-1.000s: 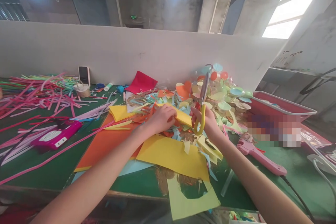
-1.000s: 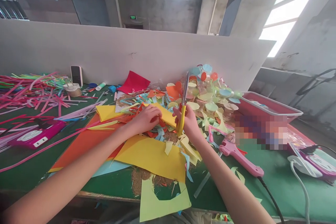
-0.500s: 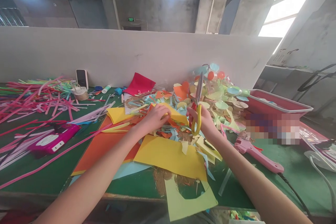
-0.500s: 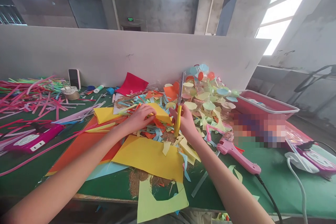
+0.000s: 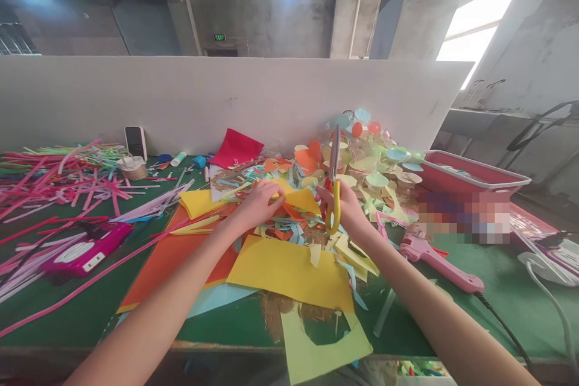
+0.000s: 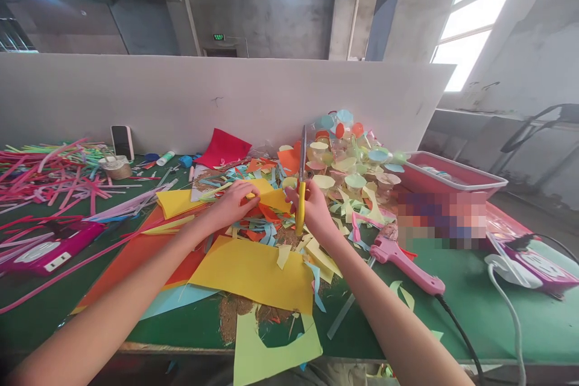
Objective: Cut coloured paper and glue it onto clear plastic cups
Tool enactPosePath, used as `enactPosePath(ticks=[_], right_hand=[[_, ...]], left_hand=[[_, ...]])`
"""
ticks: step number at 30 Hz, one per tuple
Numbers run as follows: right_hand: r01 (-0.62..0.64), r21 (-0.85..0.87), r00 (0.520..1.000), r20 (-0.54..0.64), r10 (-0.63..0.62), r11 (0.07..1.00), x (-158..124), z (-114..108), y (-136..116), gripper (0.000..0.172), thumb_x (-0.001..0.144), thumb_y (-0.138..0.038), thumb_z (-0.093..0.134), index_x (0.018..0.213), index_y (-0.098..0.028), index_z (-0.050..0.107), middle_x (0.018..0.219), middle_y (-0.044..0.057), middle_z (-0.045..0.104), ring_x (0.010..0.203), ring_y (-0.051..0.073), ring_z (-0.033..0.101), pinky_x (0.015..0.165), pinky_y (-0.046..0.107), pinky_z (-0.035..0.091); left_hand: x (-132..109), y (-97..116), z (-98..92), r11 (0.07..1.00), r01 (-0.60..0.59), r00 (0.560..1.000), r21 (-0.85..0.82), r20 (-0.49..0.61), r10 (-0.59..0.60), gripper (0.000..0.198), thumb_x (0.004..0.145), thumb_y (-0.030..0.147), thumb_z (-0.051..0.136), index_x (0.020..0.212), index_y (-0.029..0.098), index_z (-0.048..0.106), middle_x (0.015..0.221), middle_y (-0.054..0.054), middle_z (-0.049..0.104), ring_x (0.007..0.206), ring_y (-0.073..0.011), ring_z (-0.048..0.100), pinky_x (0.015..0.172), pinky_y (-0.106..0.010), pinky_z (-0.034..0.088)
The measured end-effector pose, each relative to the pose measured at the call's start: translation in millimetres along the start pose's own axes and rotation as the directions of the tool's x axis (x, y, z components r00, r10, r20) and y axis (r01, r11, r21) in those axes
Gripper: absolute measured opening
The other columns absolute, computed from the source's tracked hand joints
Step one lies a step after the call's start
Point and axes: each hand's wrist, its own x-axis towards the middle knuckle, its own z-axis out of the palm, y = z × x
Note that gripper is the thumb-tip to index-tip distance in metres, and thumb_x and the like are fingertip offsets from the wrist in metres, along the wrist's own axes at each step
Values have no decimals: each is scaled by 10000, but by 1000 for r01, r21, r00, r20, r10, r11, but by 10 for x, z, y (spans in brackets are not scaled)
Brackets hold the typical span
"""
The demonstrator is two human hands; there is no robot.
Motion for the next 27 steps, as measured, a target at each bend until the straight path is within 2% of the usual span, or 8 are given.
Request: enactPosePath(ticks=[7, 12, 18, 22, 24, 27], right_hand=[[10, -14, 1000, -7, -11, 1000, -2, -5, -7, 520, 648, -614, 743, 775, -242, 402, 691, -10, 618, 537, 140, 557, 458, 259, 399], [2, -29, 1000, -13, -3, 1000, 0, 3, 3, 501, 651, -599, 747, 771, -241, 416, 618, -32, 580, 534, 149, 553, 472, 266, 396], [-2, -47, 1000, -7, 2, 999, -4, 7, 12, 446, 699, -565, 718, 783, -244, 419, 551, -58, 536, 491, 137, 511, 472, 269, 391], [-4, -66, 1000, -10, 3, 998, 3, 0, 15, 470, 680, -583, 726, 758, -238, 416, 572, -48, 550, 509, 134, 522, 474, 264, 392], [1, -62, 1000, -10, -1, 998, 14, -5, 27, 495, 659, -599, 735, 752, -235, 413, 622, -30, 580, 533, 134, 535, 475, 260, 395], [3, -37, 1000, -6, -3, 999, 29, -10, 53, 522, 639, -618, 740, 760, -233, 409, 698, -1, 614, 580, 140, 551, 474, 255, 398]], left_hand=[[-4, -70, 61, 999, 42, 999, 34, 24, -43, 309, 938, 256, 391, 1049, 233, 678, 1058, -55, 696, 1135, -249, 503, 990, -412, 431], [-31, -48, 87, 995, 64, 995, 76, 68, -69, 369, 935, 223, 365, 1129, 243, 679, 1056, -55, 714, 1073, -257, 515, 946, -417, 437], [-67, 11, 95, 989, 66, 989, 131, 125, -82, 315, 932, 333, 466, 1188, 249, 629, 1049, -56, 687, 1073, -272, 508, 945, -423, 413], [-85, 17, 96, 989, 35, 988, 145, 145, -56, 338, 940, 349, 482, 1255, 246, 549, 1164, -55, 644, 1133, -267, 476, 978, -404, 385], [-84, 19, 98, 988, -11, 986, 152, 167, -14, 288, 958, 322, 446, 1217, 246, 548, 1181, -53, 631, 1127, -256, 477, 960, -385, 393], [-71, 28, 104, 985, -54, 983, 163, 182, 24, 223, 974, 250, 377, 1065, 237, 580, 1040, -50, 637, 1019, -231, 512, 886, -357, 421]])
